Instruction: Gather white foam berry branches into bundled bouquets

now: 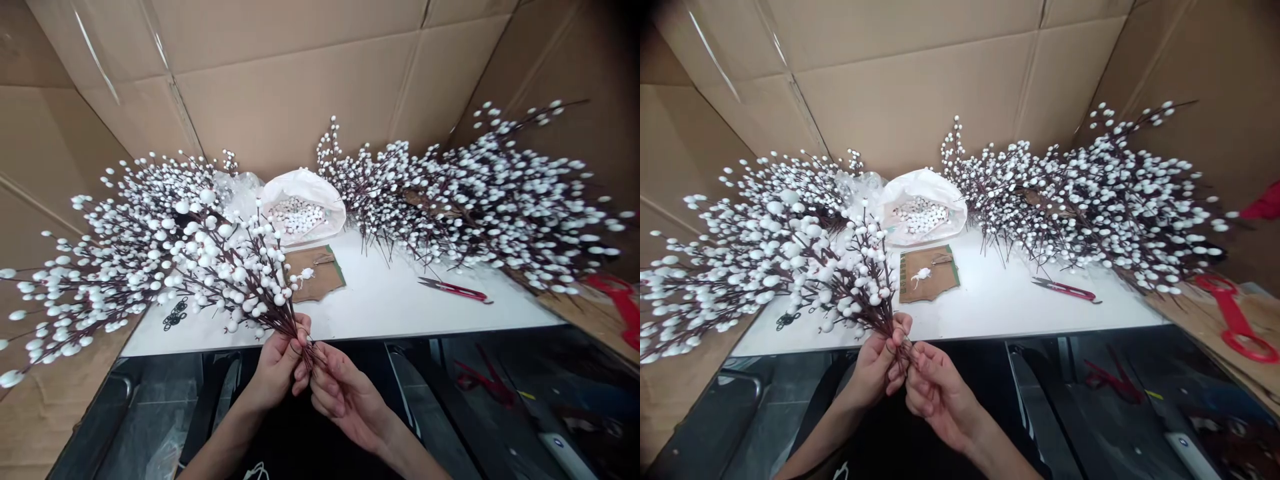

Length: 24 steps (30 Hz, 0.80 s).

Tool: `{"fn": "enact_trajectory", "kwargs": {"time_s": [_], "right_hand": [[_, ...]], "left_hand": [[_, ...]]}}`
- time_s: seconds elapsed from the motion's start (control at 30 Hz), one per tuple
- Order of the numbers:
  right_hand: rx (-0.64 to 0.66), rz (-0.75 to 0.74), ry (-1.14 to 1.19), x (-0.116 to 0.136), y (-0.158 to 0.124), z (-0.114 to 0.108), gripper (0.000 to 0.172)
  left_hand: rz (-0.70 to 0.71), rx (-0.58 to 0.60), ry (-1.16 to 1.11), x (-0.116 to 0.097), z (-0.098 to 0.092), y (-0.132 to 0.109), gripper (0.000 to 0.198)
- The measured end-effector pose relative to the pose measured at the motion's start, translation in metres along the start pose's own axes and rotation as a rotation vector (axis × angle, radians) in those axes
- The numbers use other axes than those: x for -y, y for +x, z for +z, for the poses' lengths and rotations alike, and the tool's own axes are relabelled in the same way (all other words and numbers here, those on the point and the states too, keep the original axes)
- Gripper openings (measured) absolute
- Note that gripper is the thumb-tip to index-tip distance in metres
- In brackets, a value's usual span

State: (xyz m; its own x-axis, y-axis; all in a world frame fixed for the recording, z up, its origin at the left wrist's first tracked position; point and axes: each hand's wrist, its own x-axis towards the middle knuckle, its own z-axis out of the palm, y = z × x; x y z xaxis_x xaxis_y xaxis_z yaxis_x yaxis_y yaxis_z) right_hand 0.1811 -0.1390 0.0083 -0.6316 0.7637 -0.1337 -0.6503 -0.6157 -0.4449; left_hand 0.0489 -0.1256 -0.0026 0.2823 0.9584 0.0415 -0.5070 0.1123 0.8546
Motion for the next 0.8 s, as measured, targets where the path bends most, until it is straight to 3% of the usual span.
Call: {"fn": "enact_trajectory", "kwargs": {"time_s": [0.33,0.57,0.8], "right_hand": [[0.011,-0.001,-0.058,0.005,0.005,0.001,0.022],[-0.305,-0.095,0.025,0.005,0.03,0.009,0.046],[-0.343,-0.091,0.131,0.006,0.041,0.017,0.039]], "left_hand": [[0.009,-0.02,0.077,-0.006,-0.004,0.001,0.022],[0.001,0.01,0.189,-0.002,-0.008,0.004,0.018],[-0.022,0.036,0.329,-0.008,-0.007,0.002,0.016]]}}
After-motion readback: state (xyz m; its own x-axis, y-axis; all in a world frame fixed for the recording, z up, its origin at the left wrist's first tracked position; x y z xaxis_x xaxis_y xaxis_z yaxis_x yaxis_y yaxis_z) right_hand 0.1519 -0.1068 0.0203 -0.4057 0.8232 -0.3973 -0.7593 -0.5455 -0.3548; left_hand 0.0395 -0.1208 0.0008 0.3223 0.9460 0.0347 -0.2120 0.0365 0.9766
